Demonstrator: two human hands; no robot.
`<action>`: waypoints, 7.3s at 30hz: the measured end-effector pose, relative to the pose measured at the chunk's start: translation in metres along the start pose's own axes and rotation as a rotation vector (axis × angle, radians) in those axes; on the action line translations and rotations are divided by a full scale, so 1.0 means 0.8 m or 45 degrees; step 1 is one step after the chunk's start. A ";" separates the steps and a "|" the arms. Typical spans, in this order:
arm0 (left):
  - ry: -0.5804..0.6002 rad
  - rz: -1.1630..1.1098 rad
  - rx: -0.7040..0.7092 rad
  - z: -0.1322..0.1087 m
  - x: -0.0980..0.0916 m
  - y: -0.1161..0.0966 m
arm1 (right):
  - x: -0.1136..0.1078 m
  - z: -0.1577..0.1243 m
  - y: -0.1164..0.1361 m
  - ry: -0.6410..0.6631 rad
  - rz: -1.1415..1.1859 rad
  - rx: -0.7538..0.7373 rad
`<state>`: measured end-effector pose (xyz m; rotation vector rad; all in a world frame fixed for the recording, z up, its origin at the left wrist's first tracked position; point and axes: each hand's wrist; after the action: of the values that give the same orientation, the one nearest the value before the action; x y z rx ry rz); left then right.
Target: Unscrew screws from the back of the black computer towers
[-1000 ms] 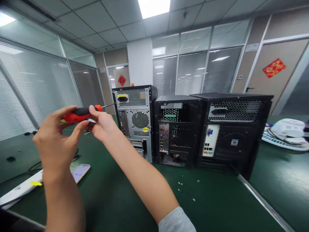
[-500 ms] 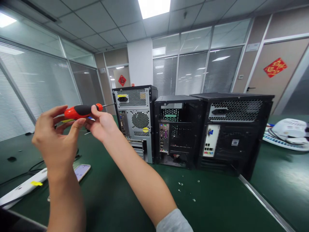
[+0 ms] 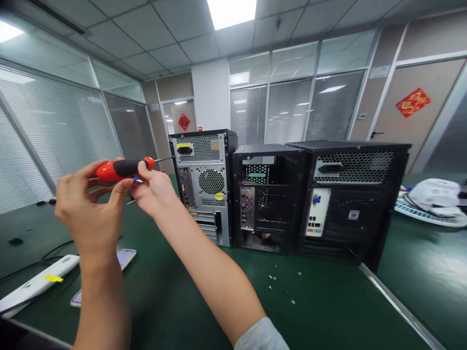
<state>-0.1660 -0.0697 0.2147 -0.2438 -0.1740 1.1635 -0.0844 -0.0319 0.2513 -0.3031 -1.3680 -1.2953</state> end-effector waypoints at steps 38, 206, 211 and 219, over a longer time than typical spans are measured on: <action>-0.094 0.057 0.075 0.001 0.003 0.005 | 0.005 -0.003 0.003 -0.205 -0.265 0.004; 0.029 0.036 0.260 0.006 -0.017 0.001 | 0.000 -0.004 0.001 -0.159 -0.150 -0.055; 0.071 0.013 0.280 0.005 -0.018 0.000 | -0.001 -0.001 0.002 -0.138 -0.103 -0.024; 0.116 -0.012 0.187 0.007 -0.015 0.000 | -0.007 0.005 0.001 -0.122 -0.050 -0.018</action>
<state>-0.1721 -0.0806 0.2196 -0.1656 -0.0091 1.1479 -0.0840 -0.0258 0.2482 -0.3534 -1.4519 -1.3379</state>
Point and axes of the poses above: each hand's wrist, its own z-axis towards the middle knuckle, its own x-axis out of the palm, y = z × x, and after that the axes turned 4 degrees about z, right-handed
